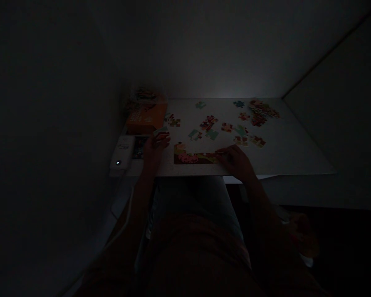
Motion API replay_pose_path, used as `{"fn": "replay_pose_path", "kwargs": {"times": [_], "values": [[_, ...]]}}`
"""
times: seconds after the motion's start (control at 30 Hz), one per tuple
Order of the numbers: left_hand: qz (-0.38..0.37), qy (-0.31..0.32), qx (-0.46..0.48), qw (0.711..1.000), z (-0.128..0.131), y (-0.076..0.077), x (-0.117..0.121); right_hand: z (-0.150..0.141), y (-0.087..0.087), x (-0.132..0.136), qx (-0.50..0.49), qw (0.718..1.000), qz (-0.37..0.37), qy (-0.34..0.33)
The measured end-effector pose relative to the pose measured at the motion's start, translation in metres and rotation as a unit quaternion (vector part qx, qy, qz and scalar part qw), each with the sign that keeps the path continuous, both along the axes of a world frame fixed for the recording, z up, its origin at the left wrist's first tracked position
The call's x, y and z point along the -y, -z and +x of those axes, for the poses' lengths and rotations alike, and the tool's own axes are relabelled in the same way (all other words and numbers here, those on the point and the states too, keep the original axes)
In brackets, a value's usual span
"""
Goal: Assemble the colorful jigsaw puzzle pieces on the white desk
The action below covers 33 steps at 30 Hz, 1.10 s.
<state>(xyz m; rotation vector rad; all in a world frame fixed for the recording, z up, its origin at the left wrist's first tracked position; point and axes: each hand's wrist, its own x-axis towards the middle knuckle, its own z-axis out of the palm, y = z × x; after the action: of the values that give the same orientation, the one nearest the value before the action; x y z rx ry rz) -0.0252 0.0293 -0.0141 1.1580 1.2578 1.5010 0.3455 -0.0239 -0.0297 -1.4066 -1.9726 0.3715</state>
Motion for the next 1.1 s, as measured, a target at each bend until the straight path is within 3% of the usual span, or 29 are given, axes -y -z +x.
{"fn": "replay_pose_path", "kwargs": {"times": [0.43, 0.7, 1.1], "values": [[-0.009, -0.049, -0.007, 0.999, -0.0045, 0.0010, -0.0005, -0.0024, -0.0036, 0.0006, 0.004, 1.000, -0.007, 0.008], [0.016, -0.019, -0.014, 1.000, -0.0012, -0.0044, 0.0015, -0.0026, -0.0036, -0.0003, 0.010, 1.000, -0.003, 0.000], [-0.003, -0.019, -0.011, 1.000, 0.0050, 0.0013, 0.0029, -0.0021, -0.0046, 0.0001, 0.008, 1.000, -0.010, 0.002]]}}
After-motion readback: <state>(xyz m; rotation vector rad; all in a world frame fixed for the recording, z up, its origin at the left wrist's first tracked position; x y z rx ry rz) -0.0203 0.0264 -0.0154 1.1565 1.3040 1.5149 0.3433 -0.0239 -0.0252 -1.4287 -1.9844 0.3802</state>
